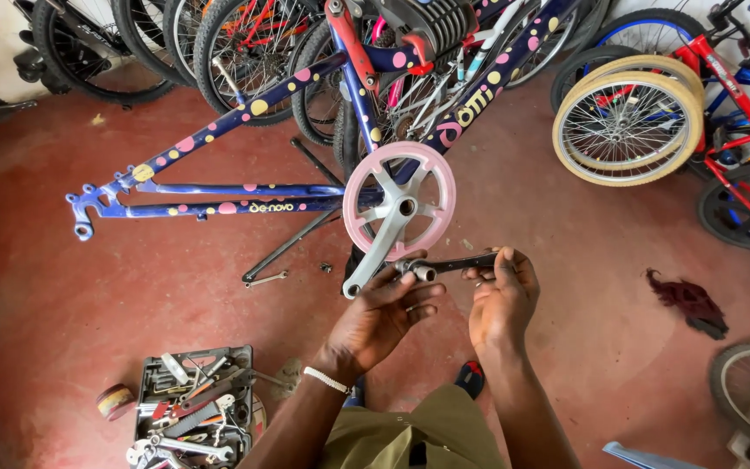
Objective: Loosening and removing the crank bolt from a bicycle using a tool and manual unscrewing.
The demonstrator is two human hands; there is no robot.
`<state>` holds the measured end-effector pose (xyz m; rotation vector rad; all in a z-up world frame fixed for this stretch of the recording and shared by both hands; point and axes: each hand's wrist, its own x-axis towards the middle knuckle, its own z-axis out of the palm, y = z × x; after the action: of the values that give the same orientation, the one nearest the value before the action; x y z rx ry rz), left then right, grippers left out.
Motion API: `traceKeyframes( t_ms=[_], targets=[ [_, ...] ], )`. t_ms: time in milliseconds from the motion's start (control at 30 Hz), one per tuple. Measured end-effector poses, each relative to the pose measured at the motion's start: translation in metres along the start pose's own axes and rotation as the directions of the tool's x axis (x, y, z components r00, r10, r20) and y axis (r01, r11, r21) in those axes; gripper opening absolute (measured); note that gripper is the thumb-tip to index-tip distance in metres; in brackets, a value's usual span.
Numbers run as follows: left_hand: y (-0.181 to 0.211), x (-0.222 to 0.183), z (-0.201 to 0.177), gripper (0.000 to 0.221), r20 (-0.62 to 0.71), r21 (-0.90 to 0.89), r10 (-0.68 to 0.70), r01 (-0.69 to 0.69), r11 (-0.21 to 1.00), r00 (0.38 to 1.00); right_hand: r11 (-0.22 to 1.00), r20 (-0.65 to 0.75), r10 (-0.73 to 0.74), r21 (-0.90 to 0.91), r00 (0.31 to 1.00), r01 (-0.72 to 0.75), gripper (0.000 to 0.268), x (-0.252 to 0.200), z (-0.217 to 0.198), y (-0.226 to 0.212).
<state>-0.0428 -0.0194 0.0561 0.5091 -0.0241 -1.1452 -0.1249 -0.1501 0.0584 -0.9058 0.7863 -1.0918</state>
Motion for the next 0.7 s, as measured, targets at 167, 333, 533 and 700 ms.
traceKeyframes(
  t_ms=[167, 333, 533, 700],
  targets=[
    [0.013, -0.001, 0.015, 0.040, 0.010, -0.056, 0.074, -0.074, 0.996, 0.997, 0.995, 0.025, 0.056, 0.087, 0.998, -0.058, 0.015, -0.003, 0.000, -0.002],
    [0.014, 0.003, 0.013, 0.037, -0.012, -0.026, 0.120, -0.120, 0.992, 0.993, 0.987, 0.095, 0.112, -0.123, 0.989, -0.100, 0.010, -0.005, -0.002, -0.010],
    [0.012, 0.009, 0.017, 0.032, -0.058, 0.024, 0.153, -0.151, 0.988, 0.987, 0.766, 0.396, 0.067, -0.609, 0.916, 0.207, 0.028, -0.006, -0.010, -0.003],
    [0.018, 0.013, 0.021, 0.037, -0.061, 0.140, 0.242, -0.231, 0.963, 0.968, 0.894, 0.565, 0.006, -0.373, 0.825, 0.249, 0.022, -0.025, 0.012, -0.019]
  ],
)
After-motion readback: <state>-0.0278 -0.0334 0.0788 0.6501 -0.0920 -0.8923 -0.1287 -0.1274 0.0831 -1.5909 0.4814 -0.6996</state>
